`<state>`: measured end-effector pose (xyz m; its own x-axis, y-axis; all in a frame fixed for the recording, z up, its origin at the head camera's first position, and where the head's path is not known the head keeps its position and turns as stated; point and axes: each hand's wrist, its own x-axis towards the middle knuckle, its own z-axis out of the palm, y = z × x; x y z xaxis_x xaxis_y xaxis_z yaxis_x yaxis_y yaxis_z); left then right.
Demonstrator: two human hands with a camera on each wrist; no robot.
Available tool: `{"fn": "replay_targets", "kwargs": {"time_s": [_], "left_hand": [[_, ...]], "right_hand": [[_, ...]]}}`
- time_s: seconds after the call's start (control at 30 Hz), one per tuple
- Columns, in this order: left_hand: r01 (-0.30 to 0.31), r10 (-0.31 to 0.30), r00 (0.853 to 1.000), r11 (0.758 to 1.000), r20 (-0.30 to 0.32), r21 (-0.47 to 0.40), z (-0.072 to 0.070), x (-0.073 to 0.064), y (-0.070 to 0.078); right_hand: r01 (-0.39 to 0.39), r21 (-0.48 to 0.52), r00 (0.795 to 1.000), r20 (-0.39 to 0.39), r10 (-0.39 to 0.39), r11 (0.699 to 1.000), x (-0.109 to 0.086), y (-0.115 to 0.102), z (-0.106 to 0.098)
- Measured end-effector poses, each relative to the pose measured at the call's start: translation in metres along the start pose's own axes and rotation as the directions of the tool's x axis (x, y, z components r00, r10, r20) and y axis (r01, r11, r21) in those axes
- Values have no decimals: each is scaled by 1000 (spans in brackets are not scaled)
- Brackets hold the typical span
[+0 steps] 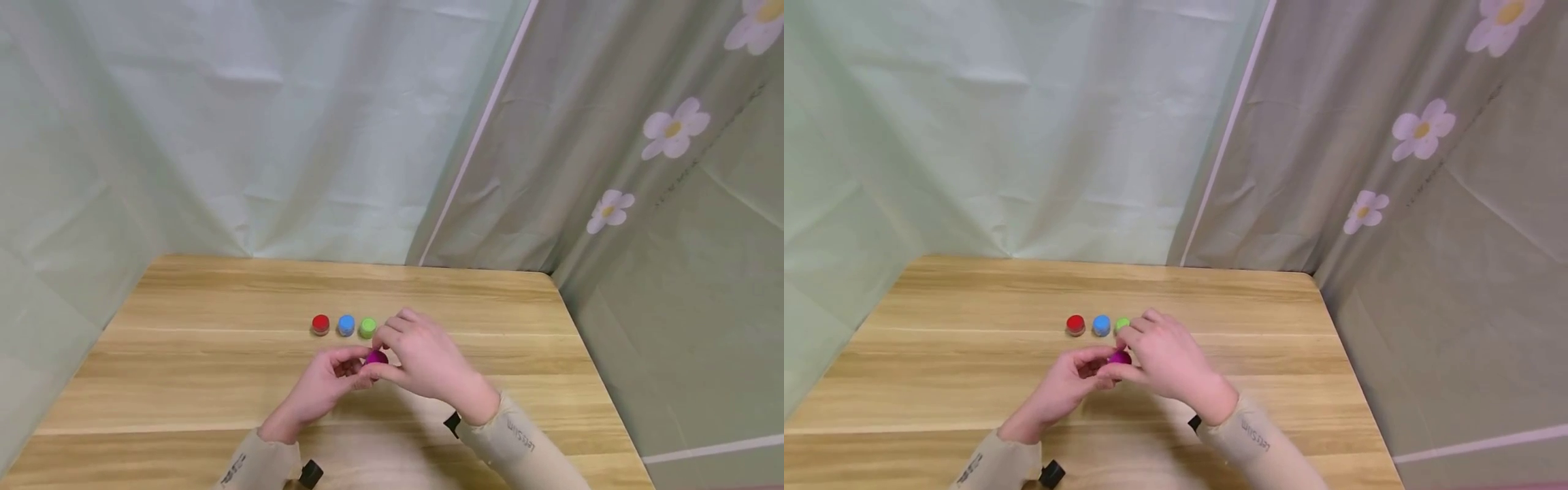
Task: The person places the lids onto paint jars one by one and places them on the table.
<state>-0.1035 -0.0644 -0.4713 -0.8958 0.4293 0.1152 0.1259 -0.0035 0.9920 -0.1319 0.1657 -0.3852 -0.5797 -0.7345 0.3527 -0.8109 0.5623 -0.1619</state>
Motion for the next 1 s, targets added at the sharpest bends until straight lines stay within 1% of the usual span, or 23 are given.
{"fn": "replay_targets", "kwargs": {"time_s": [0.03,0.1,0.2,0.23,0.33,0.4,0.47,0.6,0.87,1.0], "left_hand": [[-2,2,1000,1000,6,-1,0,0,0],[-8,8,1000,1000,7,-9,0,-2,0],[-26,26,1000,999,4,-42,-2,-3,-1],[-40,41,999,998,7,-51,-2,-3,-2],[-65,68,997,995,33,-79,-3,-3,-2],[-71,74,996,994,46,-79,-3,-2,-2],[-68,71,997,995,43,-66,-2,-1,-2],[-65,67,997,997,35,-42,-1,-2,-2],[-44,44,999,999,7,15,0,-1,0],[-42,42,999,998,7,53,1,-1,1]], "right_hand": [[-1,17,1000,8,1,1000,-1,0,-1],[20,76,999,27,-22,997,-2,2,-3],[93,155,993,56,-103,983,-4,4,-7],[118,176,990,60,-130,977,-4,4,-8],[166,200,981,61,-182,966,-6,6,-11],[172,185,981,59,-186,968,-6,6,-12],[165,154,982,64,-177,974,-6,6,-12],[126,111,988,75,-135,986,-6,5,-9],[42,64,997,64,-46,997,-5,2,-3],[30,59,998,48,-33,998,-4,0,-1]]}}
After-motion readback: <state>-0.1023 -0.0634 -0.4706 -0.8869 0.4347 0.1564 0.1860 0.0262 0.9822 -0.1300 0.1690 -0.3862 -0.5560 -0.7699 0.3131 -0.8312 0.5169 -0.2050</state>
